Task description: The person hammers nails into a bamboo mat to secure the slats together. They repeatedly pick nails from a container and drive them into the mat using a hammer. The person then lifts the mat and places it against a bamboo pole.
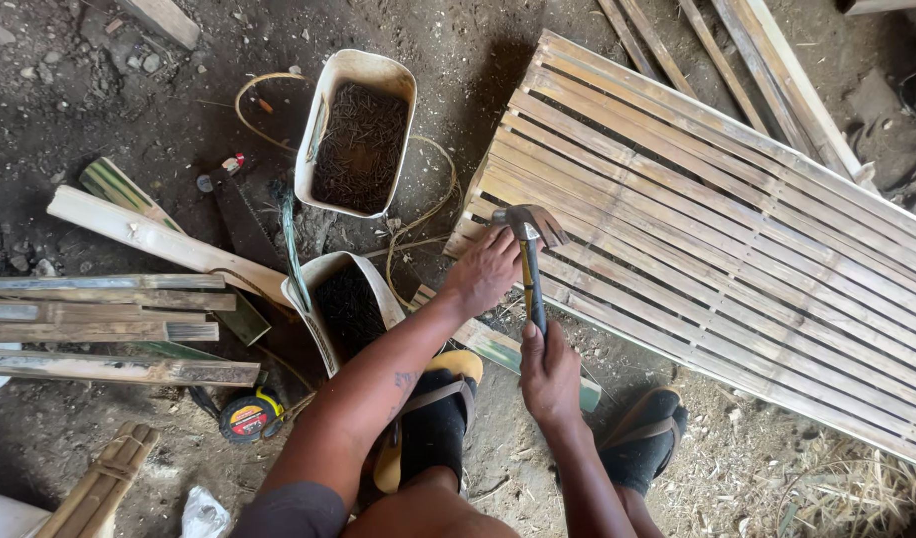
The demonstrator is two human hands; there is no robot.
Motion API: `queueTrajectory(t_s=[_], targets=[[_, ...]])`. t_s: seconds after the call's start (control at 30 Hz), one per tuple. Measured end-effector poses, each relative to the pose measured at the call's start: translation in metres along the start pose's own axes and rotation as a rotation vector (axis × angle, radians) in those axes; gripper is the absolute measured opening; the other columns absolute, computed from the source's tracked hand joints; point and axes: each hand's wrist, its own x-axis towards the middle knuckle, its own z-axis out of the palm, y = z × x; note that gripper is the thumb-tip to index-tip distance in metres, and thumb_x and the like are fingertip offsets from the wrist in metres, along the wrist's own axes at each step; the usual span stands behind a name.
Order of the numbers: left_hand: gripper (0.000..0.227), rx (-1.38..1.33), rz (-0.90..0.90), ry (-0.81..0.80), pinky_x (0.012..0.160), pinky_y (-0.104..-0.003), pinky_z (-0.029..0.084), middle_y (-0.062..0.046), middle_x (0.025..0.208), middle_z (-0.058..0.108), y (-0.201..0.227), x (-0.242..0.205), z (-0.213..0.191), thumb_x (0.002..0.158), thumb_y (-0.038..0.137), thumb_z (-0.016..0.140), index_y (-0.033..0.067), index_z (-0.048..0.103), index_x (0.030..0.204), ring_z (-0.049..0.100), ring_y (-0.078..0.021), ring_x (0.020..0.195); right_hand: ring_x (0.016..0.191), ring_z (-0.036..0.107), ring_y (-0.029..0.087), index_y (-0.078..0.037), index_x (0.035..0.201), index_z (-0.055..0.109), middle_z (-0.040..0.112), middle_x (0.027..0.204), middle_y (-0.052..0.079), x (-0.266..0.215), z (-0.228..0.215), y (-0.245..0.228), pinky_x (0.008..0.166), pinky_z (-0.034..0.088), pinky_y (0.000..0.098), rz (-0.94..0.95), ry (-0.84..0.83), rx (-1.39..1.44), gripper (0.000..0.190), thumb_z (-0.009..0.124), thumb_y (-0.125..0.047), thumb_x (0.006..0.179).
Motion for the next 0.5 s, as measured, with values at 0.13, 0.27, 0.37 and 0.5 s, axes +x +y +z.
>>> queueTrajectory(t_s=[0.13,0.27,0.37,0.5], targets=[[0.058,0.034,-0.016,-0.038,0.131,-0.049,0.012,-0.017,0.161,0.036,0.002,-0.003,-0.004,0.100,0.008,0.039,0.0021,0.035,0.158,0.026,-0.0354,0.153,0.042,0.063,0.019,-0.005,0.087,0.055,0.060,0.053,0.010,0.001,-0.004,-0.011,0.041,0.049,0.0389,0.022,-0.026,-0.014,0.052,0.040,-0.052,0.104],[0.068,0.081,0.010,-0.131,0.128,-0.050,0.006,-0.020,0.166,0.020,0.002,0.004,-0.012,0.092,0.011,0.043,0.0040,0.026,0.158,0.014,-0.0361,0.155,0.044,0.061,0.016,-0.005,0.093,0.055,0.059,0.057,0.006,-0.010,-0.021,-0.016,0.039,0.051,0.0346,-0.133,0.033,0.138,0.049,0.040,-0.050,0.105],[0.076,-0.001,-0.008,-0.236,0.128,-0.048,0.003,-0.021,0.168,0.012,0.003,0.006,-0.012,0.091,0.017,0.046,0.0020,0.019,0.161,0.009,-0.0359,0.156,0.048,0.060,0.012,-0.003,0.100,0.053,0.058,0.062,0.003,-0.020,-0.019,-0.013,0.042,0.050,0.0309,-0.367,0.136,0.281,0.048,0.037,-0.047,0.109],[0.079,0.003,0.013,-0.319,0.127,-0.049,0.000,-0.024,0.169,0.009,0.003,0.002,-0.007,0.093,0.016,0.046,0.0003,0.013,0.163,0.006,-0.0386,0.156,0.054,0.052,0.013,-0.001,0.110,0.051,0.055,0.071,0.005,-0.002,0.017,-0.024,0.045,0.043,0.0315,-0.567,0.245,0.281,0.046,0.034,-0.044,0.112]])
